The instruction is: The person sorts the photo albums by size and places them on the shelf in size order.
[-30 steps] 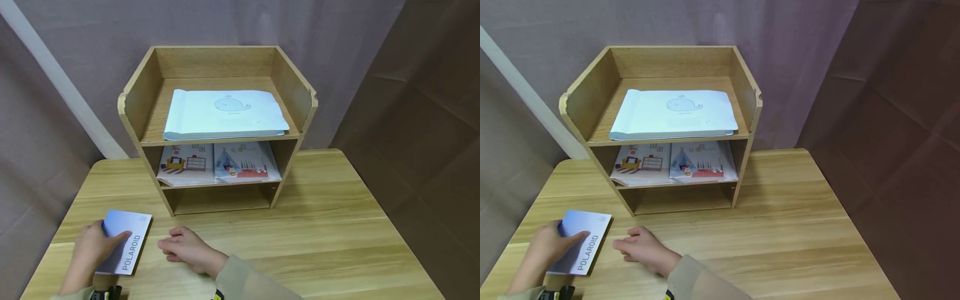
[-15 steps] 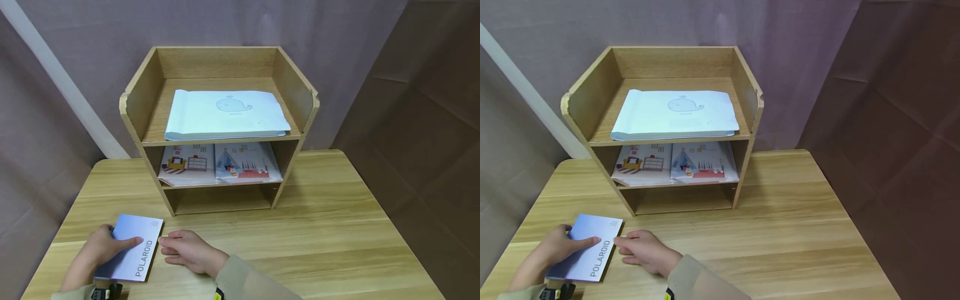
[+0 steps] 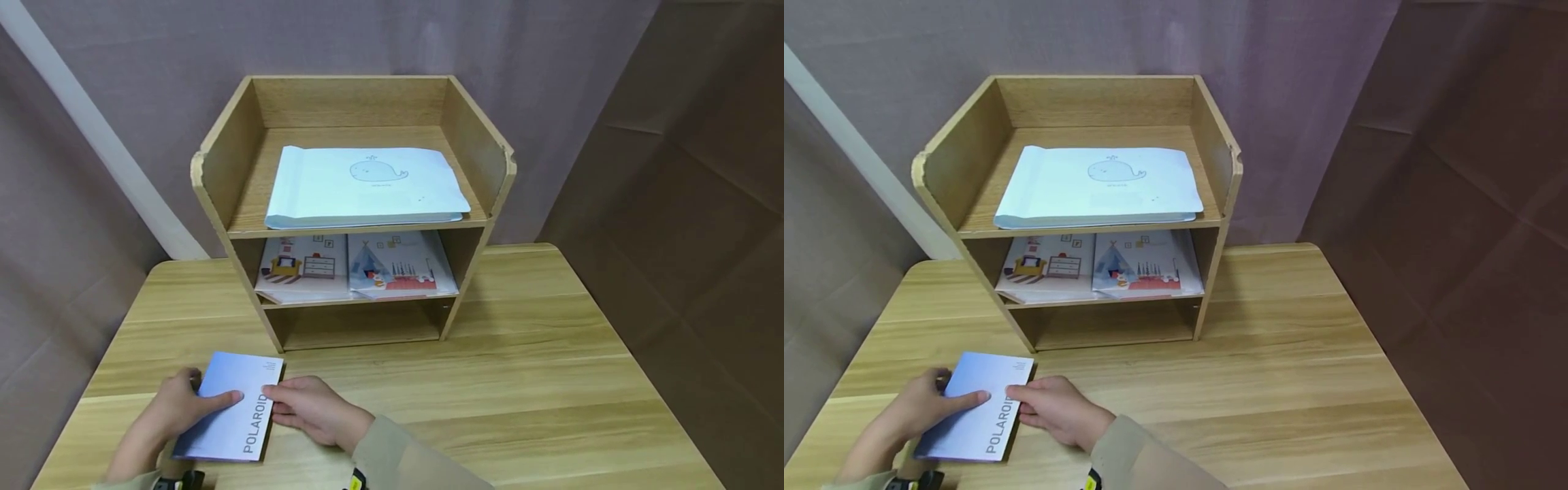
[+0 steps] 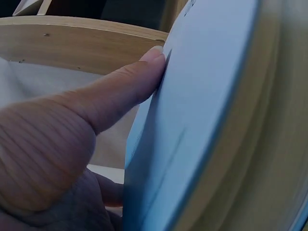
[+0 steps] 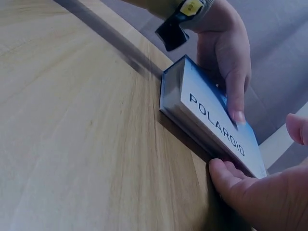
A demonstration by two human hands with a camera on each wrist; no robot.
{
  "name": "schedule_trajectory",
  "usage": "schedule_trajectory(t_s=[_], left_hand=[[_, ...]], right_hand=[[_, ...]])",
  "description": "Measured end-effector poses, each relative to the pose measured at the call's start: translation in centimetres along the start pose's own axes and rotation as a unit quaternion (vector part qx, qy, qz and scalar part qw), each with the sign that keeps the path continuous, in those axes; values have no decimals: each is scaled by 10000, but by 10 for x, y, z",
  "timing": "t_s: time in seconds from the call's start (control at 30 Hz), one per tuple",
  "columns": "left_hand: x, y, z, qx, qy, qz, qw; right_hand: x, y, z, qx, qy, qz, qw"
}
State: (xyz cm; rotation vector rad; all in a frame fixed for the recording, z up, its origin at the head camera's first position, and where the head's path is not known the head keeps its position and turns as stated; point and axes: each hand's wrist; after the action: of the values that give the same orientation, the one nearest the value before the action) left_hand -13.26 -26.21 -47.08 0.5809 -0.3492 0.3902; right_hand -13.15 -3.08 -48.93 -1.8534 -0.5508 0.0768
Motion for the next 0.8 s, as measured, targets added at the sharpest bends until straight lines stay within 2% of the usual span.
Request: schedule_trajectory(t_s=[0.13, 0.33, 0.47, 0.7, 0.8], left_hand=[[5, -4, 2, 394, -381, -15, 9985], [9, -9, 8, 889, -1002, 291, 9906], [13, -11, 7, 1104, -1263, 416, 9849], [23, -2, 5, 1566, -1753, -26, 9720], [26, 5, 2, 1661, -1830, -54, 9690]], right_hand=[[0, -1, 3, 310, 35, 55, 9995], [-2, -2, 11, 632, -73, 139, 9979], [0, -5, 17, 930, -239, 228, 9951], [7, -12, 29, 1293, -307, 371, 9904], [9, -13, 35, 1369, -317, 463, 9890]])
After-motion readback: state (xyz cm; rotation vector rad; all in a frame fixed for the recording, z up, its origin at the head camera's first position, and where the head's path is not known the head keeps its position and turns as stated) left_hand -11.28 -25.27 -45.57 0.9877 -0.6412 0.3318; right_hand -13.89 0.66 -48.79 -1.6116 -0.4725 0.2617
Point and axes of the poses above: each hand's wrist, its own x-axis away from the middle knuckle, its own z-axis out of the back of the hand, y = z × x, and after that the axes turned 14 degrees about z, right-handed
